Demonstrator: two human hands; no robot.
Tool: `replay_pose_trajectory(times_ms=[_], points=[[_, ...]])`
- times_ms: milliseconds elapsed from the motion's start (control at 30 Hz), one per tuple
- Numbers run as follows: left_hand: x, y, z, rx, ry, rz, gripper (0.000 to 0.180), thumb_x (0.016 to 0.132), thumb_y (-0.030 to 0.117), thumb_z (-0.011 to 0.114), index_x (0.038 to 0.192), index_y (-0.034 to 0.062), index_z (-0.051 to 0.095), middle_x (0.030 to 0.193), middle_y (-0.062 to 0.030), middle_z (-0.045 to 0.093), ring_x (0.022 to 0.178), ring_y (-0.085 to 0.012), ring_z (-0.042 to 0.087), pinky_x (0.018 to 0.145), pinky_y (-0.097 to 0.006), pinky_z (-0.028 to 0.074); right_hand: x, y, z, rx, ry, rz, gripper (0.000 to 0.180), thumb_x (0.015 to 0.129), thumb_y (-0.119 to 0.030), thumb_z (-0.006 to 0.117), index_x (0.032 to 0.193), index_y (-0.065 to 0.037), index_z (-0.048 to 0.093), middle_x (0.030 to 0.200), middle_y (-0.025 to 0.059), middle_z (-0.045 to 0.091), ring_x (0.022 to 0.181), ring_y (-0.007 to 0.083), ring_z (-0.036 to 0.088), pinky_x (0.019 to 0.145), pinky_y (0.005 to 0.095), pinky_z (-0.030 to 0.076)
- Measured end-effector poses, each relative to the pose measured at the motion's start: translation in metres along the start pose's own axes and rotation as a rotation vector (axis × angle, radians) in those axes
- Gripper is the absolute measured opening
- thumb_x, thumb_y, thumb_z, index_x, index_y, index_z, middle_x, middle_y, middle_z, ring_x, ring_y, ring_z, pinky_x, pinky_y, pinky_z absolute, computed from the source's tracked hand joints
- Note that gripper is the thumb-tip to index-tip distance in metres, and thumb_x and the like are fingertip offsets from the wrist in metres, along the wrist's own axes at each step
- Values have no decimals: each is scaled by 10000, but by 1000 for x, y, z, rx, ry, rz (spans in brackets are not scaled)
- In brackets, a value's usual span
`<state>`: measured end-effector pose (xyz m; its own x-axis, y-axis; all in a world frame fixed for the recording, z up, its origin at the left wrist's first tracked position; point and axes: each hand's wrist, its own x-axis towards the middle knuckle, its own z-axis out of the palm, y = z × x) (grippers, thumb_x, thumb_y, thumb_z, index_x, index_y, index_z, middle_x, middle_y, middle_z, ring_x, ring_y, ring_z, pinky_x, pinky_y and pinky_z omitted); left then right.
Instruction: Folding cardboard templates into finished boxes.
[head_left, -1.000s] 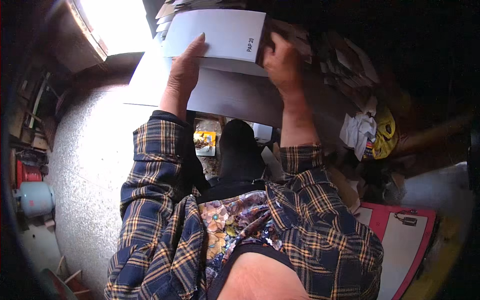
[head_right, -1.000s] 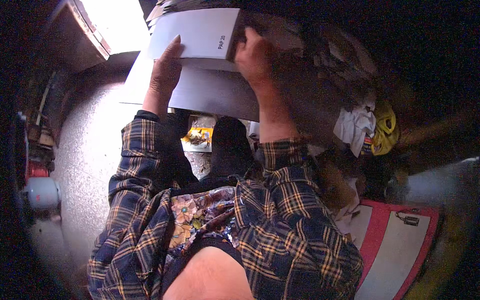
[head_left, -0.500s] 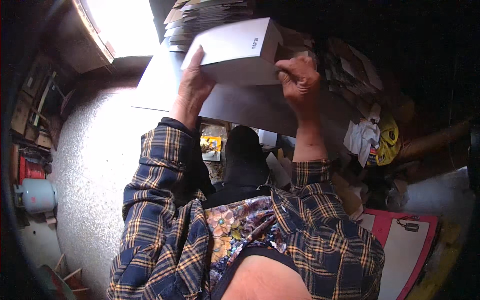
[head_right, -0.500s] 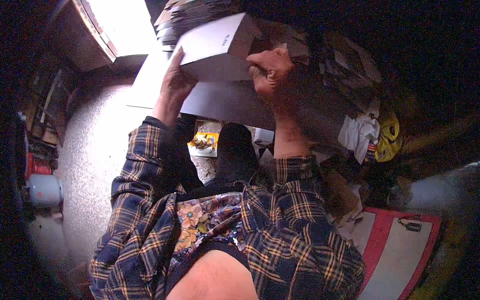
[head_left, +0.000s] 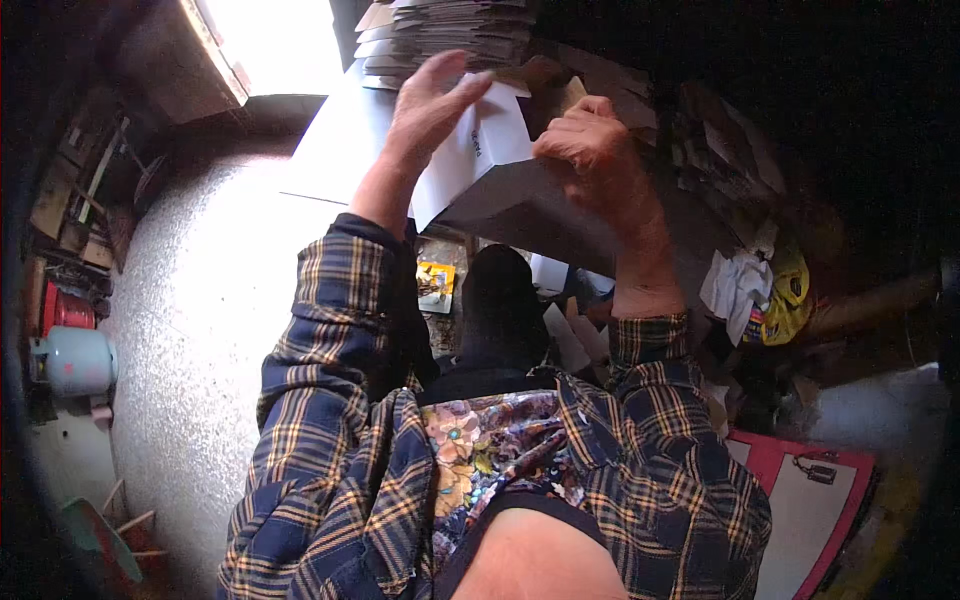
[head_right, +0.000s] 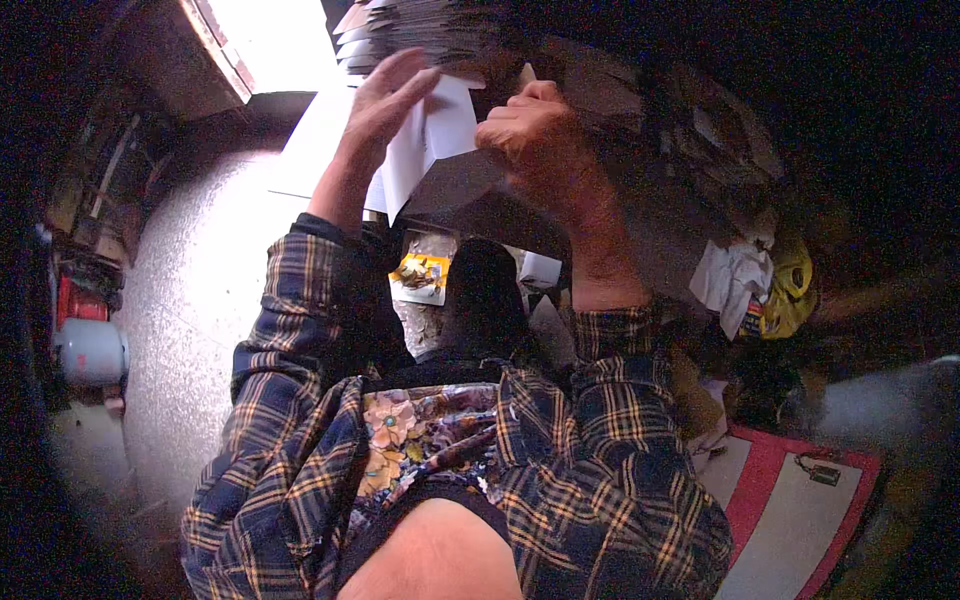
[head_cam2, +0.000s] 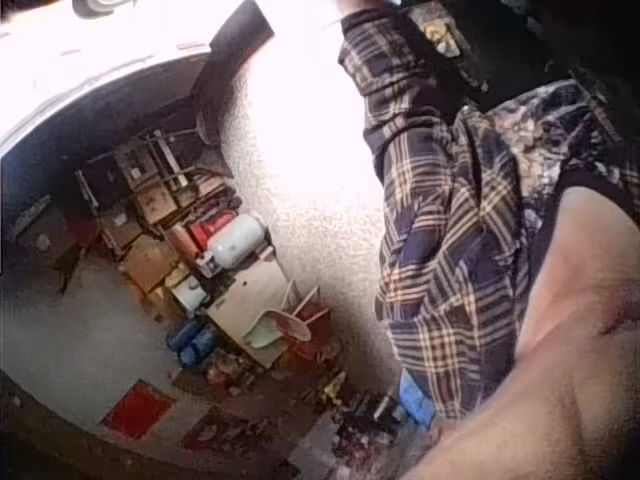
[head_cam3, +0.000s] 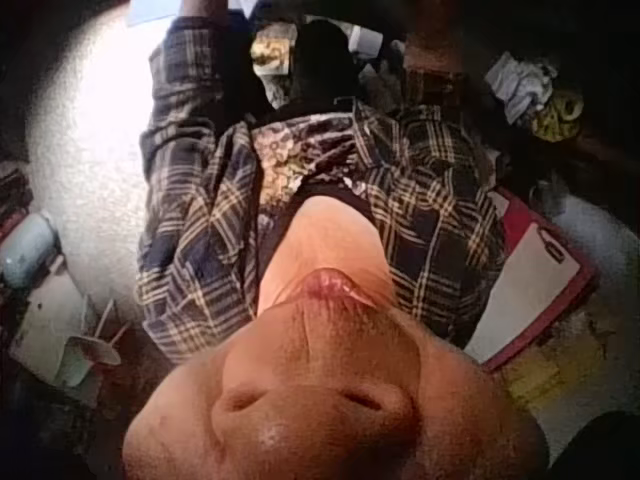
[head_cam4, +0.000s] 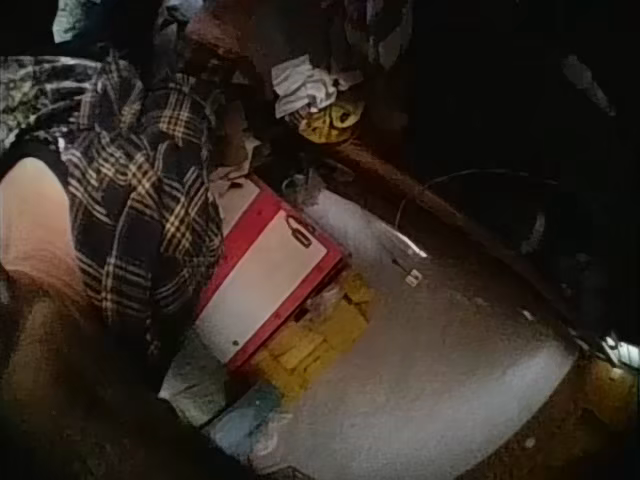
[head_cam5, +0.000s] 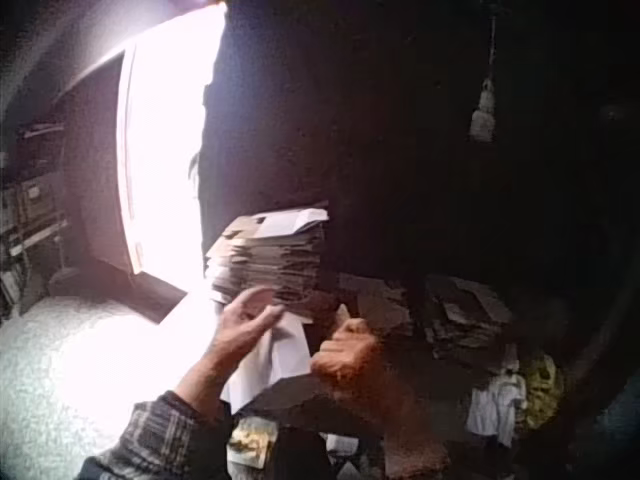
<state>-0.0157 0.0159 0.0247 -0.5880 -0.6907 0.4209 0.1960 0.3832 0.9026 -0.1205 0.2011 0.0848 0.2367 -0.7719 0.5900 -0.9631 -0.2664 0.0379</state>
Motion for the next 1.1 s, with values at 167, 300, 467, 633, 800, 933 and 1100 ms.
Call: replay_pose_trajectory(times_ms=[167,300,467,633,800,933,1100], points=[[10,14,0,-50,-268,-148,568,781,262,713,1213,-32,492,1091,-145,592,939,-171,599,810,-263,487,13,-11,-7,-69,-24,-79,107,614,-9,633,679,-84,595,629,60,543,660,229,559,787,341,404],[9,8,-1,-160,-179,-21,502,796,206,692,1198,-28,501,1007,-119,621,890,-156,607,763,-247,499,28,-7,-15,-208,-9,-147,104,595,-22,638,671,-86,611,672,45,561,726,202,575,808,344,412],[-12,4,5,-210,81,-88,457,818,205,655,1186,-16,499,957,-108,614,831,-141,602,750,-246,496,23,14,-3,-321,65,-123,81,642,-84,652,713,-123,651,801,19,597,888,172,587,900,371,397],[-25,-11,4,186,198,31,434,827,195,631,1166,-38,491,996,-127,594,870,-148,592,764,-260,490,5,32,18,-288,157,33,119,662,-63,660,762,-125,672,911,35,617,926,202,582,821,381,464],[-27,-10,3,-236,36,-342,406,737,225,663,1036,-37,577,821,-77,605,766,-151,595,715,-254,478,-7,53,28,-285,140,-11,148,669,-48,689,803,-106,669,991,52,623,959,245,594,763,346,530],[-15,-10,-13,-81,-149,-419,318,781,198,637,1003,-27,594,786,-50,604,706,-103,557,628,-220,445,-7,52,36,-260,143,-82,180,663,-48,704,833,-89,660,995,71,622,944,255,606,790,347,533],[-5,-2,-21,140,-269,-429,184,798,144,571,923,10,584,747,-33,559,683,-118,512,615,-241,410,-11,47,33,-203,154,-178,188,664,-30,704,838,-50,639,1002,93,609,915,252,613,782,343,534]])
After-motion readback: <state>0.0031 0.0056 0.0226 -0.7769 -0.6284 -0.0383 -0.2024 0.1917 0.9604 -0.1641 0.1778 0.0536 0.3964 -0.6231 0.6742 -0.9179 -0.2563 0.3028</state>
